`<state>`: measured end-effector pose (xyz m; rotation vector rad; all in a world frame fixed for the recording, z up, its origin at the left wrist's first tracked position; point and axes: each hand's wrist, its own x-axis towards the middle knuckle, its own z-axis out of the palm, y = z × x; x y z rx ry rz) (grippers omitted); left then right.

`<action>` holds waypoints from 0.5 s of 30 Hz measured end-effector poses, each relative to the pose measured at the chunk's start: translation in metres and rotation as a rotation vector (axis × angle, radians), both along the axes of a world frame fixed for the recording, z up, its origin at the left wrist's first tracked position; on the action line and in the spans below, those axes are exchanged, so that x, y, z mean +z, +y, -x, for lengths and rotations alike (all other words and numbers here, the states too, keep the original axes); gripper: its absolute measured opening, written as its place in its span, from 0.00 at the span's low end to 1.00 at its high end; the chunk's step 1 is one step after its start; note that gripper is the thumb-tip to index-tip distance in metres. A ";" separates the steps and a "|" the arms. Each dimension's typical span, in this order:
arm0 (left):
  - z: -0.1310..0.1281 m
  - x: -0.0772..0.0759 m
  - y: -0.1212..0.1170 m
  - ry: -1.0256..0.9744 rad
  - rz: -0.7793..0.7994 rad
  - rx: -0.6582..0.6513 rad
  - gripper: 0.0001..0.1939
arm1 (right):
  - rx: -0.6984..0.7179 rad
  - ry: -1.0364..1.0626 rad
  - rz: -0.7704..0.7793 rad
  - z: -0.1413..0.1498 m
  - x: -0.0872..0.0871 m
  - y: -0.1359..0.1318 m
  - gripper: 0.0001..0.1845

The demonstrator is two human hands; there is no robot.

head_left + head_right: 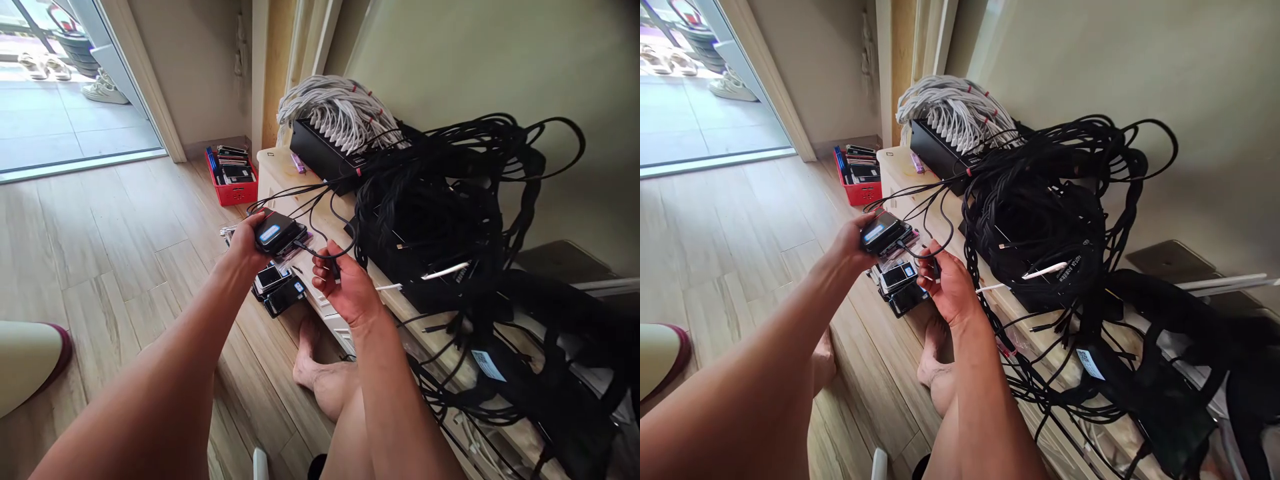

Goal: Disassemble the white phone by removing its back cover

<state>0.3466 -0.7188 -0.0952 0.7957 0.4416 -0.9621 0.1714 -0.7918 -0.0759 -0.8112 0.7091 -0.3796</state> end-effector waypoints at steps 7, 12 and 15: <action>0.001 0.004 -0.001 -0.004 0.000 0.025 0.07 | 0.028 -0.025 0.054 -0.002 -0.001 0.004 0.19; 0.001 0.004 -0.001 0.015 0.001 0.062 0.07 | -0.131 -0.074 0.198 -0.004 -0.005 0.005 0.17; 0.001 0.005 -0.002 0.019 0.001 0.067 0.08 | -0.182 -0.092 0.309 -0.008 -0.009 0.012 0.16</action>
